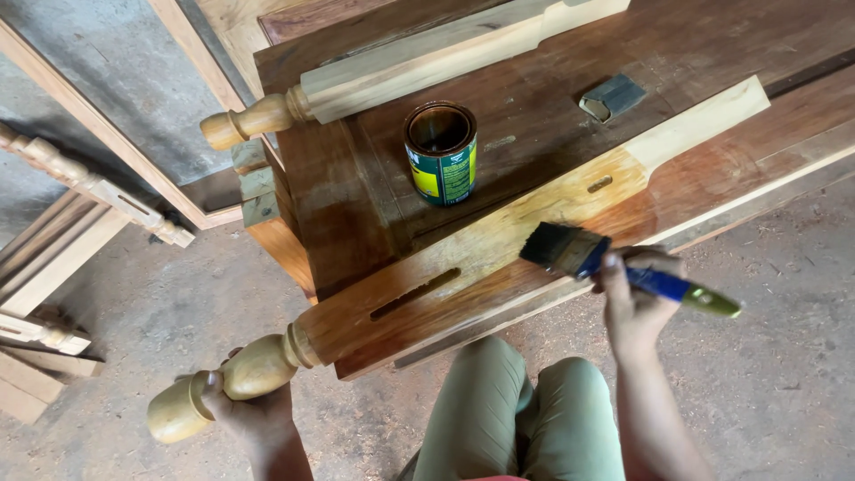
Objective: Apply wood stain to wooden furniture legs using a paint brush.
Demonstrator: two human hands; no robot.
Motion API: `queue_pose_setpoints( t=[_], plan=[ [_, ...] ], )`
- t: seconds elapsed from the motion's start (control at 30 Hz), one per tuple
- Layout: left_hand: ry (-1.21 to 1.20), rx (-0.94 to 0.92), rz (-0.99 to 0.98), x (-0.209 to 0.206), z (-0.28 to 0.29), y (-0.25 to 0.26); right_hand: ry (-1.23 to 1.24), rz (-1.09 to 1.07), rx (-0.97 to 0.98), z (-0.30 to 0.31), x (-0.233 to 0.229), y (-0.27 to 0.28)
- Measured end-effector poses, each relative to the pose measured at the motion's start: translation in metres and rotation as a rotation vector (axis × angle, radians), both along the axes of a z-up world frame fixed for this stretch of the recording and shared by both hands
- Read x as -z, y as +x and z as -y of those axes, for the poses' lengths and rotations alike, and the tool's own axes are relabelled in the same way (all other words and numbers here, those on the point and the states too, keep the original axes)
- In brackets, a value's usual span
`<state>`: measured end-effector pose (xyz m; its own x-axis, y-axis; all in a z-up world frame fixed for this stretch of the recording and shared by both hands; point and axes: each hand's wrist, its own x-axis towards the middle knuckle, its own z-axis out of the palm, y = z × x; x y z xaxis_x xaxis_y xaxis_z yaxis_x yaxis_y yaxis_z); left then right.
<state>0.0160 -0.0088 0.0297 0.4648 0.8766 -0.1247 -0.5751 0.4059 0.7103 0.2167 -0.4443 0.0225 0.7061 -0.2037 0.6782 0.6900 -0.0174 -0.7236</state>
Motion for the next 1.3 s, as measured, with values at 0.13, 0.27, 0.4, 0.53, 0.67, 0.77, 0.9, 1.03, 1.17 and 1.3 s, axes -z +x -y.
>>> queue_pose_setpoints(
  t=[0.13, 0.27, 0.4, 0.53, 0.67, 0.77, 0.9, 1.03, 1.17, 1.3],
  plan=[
    [0.01, 0.012, 0.054, 0.015, -0.008, -0.004, 0.019, 0.031, 0.045, 0.021, 0.0, 0.034],
    [-0.032, 0.055, 0.131, 0.026, -0.016, -0.008, 0.046, 0.032, 0.093, 0.043, 0.002, 0.063],
    [0.006, -0.013, 0.05, -0.018, 0.011, 0.001, 0.061, 0.13, 0.129, 0.077, 0.016, 0.095],
    [0.022, 0.026, 0.097, -0.003, 0.001, -0.004, 0.023, 0.186, 0.32, 0.083, 0.022, 0.105],
    [0.014, 0.056, 0.112, 0.01, -0.007, -0.003, -0.122, 0.338, 0.358, 0.031, 0.029, 0.072],
    [0.028, 0.054, 0.08, 0.009, -0.006, -0.003, -0.205, 0.318, 0.306, -0.012, 0.025, 0.025],
    [0.034, 0.043, 0.009, -0.005, 0.003, -0.001, -0.156, 0.176, 0.148, -0.049, -0.012, -0.032],
    [0.045, 0.047, 0.002, 0.007, -0.005, -0.003, 0.219, -0.042, -0.093, -0.047, -0.019, -0.026],
    [0.022, 0.045, 0.038, 0.014, -0.009, -0.004, 0.029, 0.119, 0.042, -0.012, 0.009, 0.034],
    [0.032, 0.033, 0.071, 0.0, 0.0, -0.002, 0.048, 0.121, 0.059, 0.013, -0.019, 0.064]
  ],
)
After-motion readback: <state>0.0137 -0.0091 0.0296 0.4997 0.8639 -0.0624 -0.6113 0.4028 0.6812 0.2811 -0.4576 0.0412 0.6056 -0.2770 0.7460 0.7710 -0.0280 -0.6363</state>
